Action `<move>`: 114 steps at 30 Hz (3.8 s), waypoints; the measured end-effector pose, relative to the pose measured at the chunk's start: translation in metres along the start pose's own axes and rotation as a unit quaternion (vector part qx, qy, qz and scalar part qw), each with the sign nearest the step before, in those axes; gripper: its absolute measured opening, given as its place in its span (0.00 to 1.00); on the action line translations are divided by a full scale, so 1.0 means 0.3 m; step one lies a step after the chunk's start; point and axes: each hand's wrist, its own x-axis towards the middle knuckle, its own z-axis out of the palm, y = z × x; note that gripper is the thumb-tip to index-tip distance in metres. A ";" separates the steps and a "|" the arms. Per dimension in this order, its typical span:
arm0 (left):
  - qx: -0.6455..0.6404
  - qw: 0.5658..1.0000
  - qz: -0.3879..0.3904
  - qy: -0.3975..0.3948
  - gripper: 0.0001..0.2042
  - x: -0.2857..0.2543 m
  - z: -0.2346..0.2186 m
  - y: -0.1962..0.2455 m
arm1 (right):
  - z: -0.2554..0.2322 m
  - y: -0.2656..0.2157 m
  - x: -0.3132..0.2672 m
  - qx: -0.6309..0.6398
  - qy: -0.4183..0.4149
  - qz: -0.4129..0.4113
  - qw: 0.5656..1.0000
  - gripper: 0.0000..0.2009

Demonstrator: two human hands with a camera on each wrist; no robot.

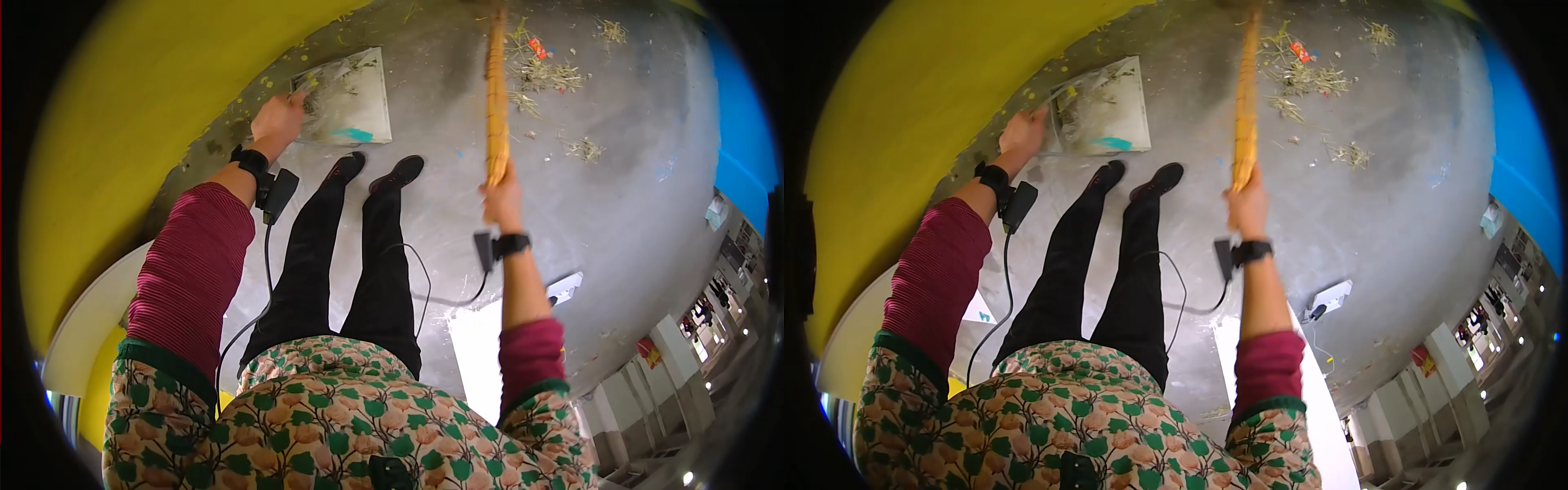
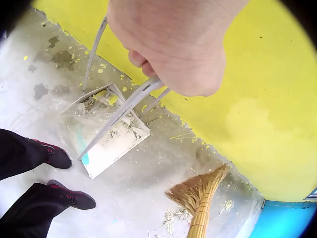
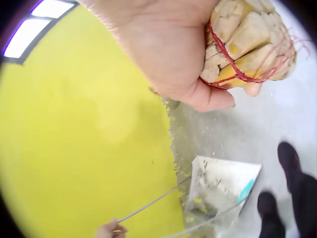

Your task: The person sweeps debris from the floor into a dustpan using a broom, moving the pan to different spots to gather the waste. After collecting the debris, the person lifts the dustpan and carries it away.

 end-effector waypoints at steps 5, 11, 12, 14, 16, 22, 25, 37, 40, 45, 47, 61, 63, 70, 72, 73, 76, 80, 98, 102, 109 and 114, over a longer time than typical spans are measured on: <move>-0.001 1.000 0.004 0.014 0.23 0.006 0.016 -0.033 | 0.180 -0.065 0.117 -0.033 -0.062 0.039 0.997 0.21; -0.006 1.000 -0.007 0.019 0.23 0.003 0.014 -0.027 | 0.129 -0.034 -0.411 0.237 -0.182 0.078 0.951 0.33; 0.004 1.000 -0.005 0.011 0.23 0.003 0.018 -0.025 | 0.085 -0.062 -0.455 0.222 -0.168 0.112 0.954 0.36; -0.005 1.000 -0.004 -0.005 0.23 0.010 0.018 -0.023 | 0.047 -0.017 -0.418 0.205 -0.134 0.099 0.965 0.38; -0.011 1.000 -0.008 -0.012 0.23 0.015 0.019 -0.019 | 0.036 0.025 -0.269 0.096 -0.076 0.016 0.992 0.34; -0.020 1.000 -0.006 0.008 0.23 0.000 0.013 -0.020 | 0.229 -0.167 -0.096 0.000 -0.104 0.038 0.994 0.22; -0.014 1.000 -0.005 0.002 0.22 0.005 0.021 -0.031 | 0.308 -0.196 -0.266 0.136 -0.223 0.086 0.961 0.24; -0.009 1.000 -0.002 0.001 0.23 -0.009 0.015 -0.035 | 0.009 0.026 -0.048 -0.254 -0.074 0.036 0.964 0.31; -0.016 1.000 -0.003 0.004 0.23 0.007 0.010 -0.026 | 0.230 0.012 -0.093 -0.156 -0.086 0.067 0.982 0.27; -0.013 1.000 -0.003 -0.003 0.23 -0.006 0.004 -0.020 | 0.138 -0.014 -0.353 0.104 -0.236 0.090 0.962 0.33; -0.008 1.000 -0.002 0.007 0.23 0.006 0.019 -0.027 | 0.041 -0.014 -0.381 0.084 -0.232 0.084 0.965 0.33; -0.015 1.000 -0.010 -0.006 0.22 -0.002 0.012 -0.022 | 0.358 -0.165 -0.337 0.158 -0.246 0.122 0.948 0.26; -0.018 1.000 0.001 0.024 0.23 0.002 0.029 -0.030 | 0.243 -0.229 -0.378 0.214 -0.265 0.145 0.929 0.26; -0.024 1.000 0.001 0.008 0.22 0.002 0.022 -0.029 | 0.086 -0.309 0.089 -0.192 -0.058 -0.103 0.974 0.19; -0.016 1.000 0.008 0.015 0.22 0.002 0.031 -0.031 | 0.137 -0.381 0.128 -0.264 -0.055 -0.094 0.958 0.17; -0.013 1.000 0.007 0.016 0.22 0.002 0.026 -0.032 | 0.213 -0.349 0.137 -0.281 -0.064 -0.096 0.953 0.17; -0.035 0.999 0.009 0.007 0.22 -0.011 0.023 -0.021 | 0.344 -0.290 -0.058 -0.271 -0.101 -0.073 0.954 0.17; -0.013 1.000 -0.001 0.009 0.22 -0.013 0.002 -0.012 | 0.204 -0.208 -0.304 0.176 -0.223 0.059 0.957 0.22; -0.041 0.999 -0.009 -0.020 0.23 -0.023 0.023 -0.040 | 0.225 -0.232 -0.315 0.194 -0.233 0.045 0.952 0.27; -0.092 0.994 -0.052 0.017 0.24 -0.045 0.027 -0.173 | 0.024 -0.244 -0.132 -0.189 -0.124 -0.114 0.967 0.24; -0.182 0.966 -0.165 0.079 0.23 -0.039 0.070 -0.358 | 0.219 -0.392 0.141 -0.462 -0.046 -0.264 0.845 0.15; -0.156 0.970 -0.169 0.084 0.22 -0.059 0.055 -0.339 | 0.095 -0.263 -0.140 -0.439 -0.160 -0.258 0.846 0.24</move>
